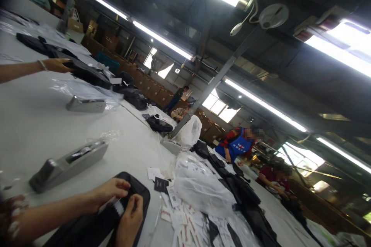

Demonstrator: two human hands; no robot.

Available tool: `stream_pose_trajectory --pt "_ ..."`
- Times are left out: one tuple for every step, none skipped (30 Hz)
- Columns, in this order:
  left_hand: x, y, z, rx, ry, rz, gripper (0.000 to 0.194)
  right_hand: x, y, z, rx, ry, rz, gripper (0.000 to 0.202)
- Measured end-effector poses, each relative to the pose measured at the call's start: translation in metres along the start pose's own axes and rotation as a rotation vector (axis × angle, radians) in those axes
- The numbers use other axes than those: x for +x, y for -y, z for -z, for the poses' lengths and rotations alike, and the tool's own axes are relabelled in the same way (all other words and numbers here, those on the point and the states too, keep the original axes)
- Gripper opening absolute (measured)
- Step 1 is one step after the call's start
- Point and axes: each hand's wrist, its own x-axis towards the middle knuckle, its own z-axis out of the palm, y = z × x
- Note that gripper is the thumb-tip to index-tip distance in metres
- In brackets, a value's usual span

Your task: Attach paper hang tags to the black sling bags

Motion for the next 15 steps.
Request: stream_pose_trajectory --pt "-0.001 -0.001 0.001 0.072 -0.018 -0.06 0.032 0.001 0.001 0.001 0.006 0.043 -0.026 0.028" --pt "-0.001 -0.002 0.003 0.146 -0.029 -0.116 0.032 0.002 0.002 0.001 0.011 0.078 -0.051 0.03" --pt "-0.002 -0.004 0.004 0.207 -0.027 -0.156 0.031 0.002 0.003 0.002 0.015 0.098 -0.07 0.03" --pt "-0.002 -0.005 0.005 0.243 -0.008 -0.173 0.03 0.001 0.003 0.002 0.014 0.099 -0.078 0.031" --pt "-0.003 -0.006 0.006 0.246 0.024 -0.171 0.028 0.001 0.004 0.001 0.011 0.094 -0.08 0.03" --pt "-0.004 -0.007 0.007 0.232 0.06 -0.162 0.025 0.0 0.005 0.001 0.005 0.091 -0.08 0.03" --pt "-0.005 -0.007 0.008 0.217 0.09 -0.149 0.022 0.0 0.007 0.002 -0.003 0.089 -0.083 0.03" --pt "-0.006 -0.007 0.008 0.206 0.11 -0.139 0.019 0.0 0.009 0.003 -0.014 0.082 -0.089 0.03" --pt "-0.007 -0.007 0.008 0.202 0.119 -0.133 0.017 0.0 0.011 0.006 -0.031 0.068 -0.101 0.029" --pt "-0.008 -0.007 0.008 0.199 0.124 -0.131 0.015 0.0 0.014 0.009 -0.055 0.048 -0.119 0.029" --pt "-0.008 -0.006 0.008 0.194 0.125 -0.129 0.015 0.001 0.017 0.013 -0.086 0.028 -0.139 0.029" --pt "-0.008 -0.005 0.009 0.187 0.127 -0.127 0.016 0.001 0.021 0.018 -0.122 0.016 -0.153 0.028" --pt "-0.008 -0.004 0.009 0.177 0.126 -0.124 0.017 0.001 0.025 0.023 -0.159 0.02 -0.158 0.027" --pt "-0.008 -0.004 0.009 0.168 0.125 -0.12 0.018 0.001 0.03 0.027 -0.195 0.04 -0.154 0.025" --pt "-0.008 -0.003 0.009 0.159 0.124 -0.114 0.02 0.001 0.034 0.031 -0.228 0.07 -0.143 0.024"
